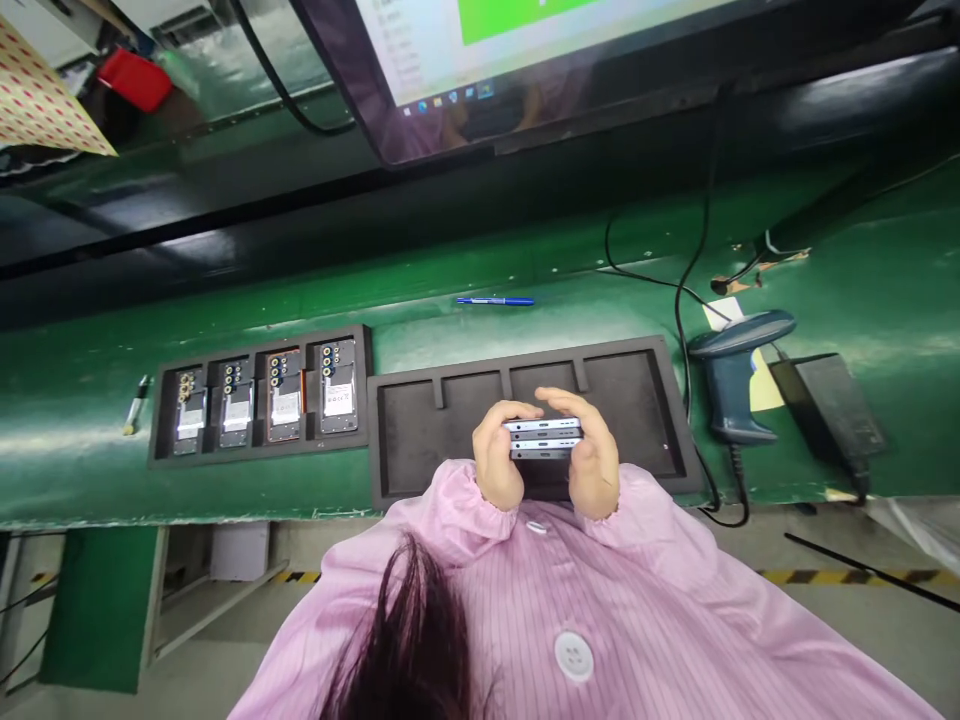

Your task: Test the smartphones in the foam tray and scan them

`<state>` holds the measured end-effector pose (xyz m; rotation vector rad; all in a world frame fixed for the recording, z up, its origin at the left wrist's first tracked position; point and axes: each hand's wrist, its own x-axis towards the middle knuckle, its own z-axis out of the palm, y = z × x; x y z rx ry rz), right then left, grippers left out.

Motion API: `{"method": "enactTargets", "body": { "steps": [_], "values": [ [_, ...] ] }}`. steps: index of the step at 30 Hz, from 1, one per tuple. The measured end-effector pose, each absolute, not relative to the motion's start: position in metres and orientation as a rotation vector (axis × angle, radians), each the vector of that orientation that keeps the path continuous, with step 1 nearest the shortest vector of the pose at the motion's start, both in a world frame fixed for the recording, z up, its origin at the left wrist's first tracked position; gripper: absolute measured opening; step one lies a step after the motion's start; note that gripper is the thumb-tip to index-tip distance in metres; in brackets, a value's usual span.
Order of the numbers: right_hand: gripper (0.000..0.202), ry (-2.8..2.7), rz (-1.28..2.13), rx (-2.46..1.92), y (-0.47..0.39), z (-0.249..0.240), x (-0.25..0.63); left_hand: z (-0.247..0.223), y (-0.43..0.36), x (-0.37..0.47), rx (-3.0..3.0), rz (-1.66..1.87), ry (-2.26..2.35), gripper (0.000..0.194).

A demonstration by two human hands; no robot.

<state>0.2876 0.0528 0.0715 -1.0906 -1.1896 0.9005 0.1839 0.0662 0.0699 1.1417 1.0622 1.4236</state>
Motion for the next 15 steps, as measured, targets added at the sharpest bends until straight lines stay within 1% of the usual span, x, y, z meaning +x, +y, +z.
{"method": "enactTargets", "body": {
  "steps": [3,11,13,15],
  "values": [
    [0.041,-1.088,0.858,-1.149,0.045,0.077,0.279,0.07,0.059,0.183,1.124,1.418,1.084,0.04],
    [0.04,-1.19,0.82,-1.301,0.035,0.076,0.277,0.058,0.052,0.182,1.077,1.418,1.165,0.048],
    [0.04,-1.243,0.792,-1.301,0.035,0.077,0.281,0.056,0.053,0.182,1.074,1.43,1.162,0.049],
    [0.042,-1.437,0.698,-1.323,0.038,0.085,0.286,0.053,0.052,0.181,1.062,1.442,1.16,0.05]
  ]
}}
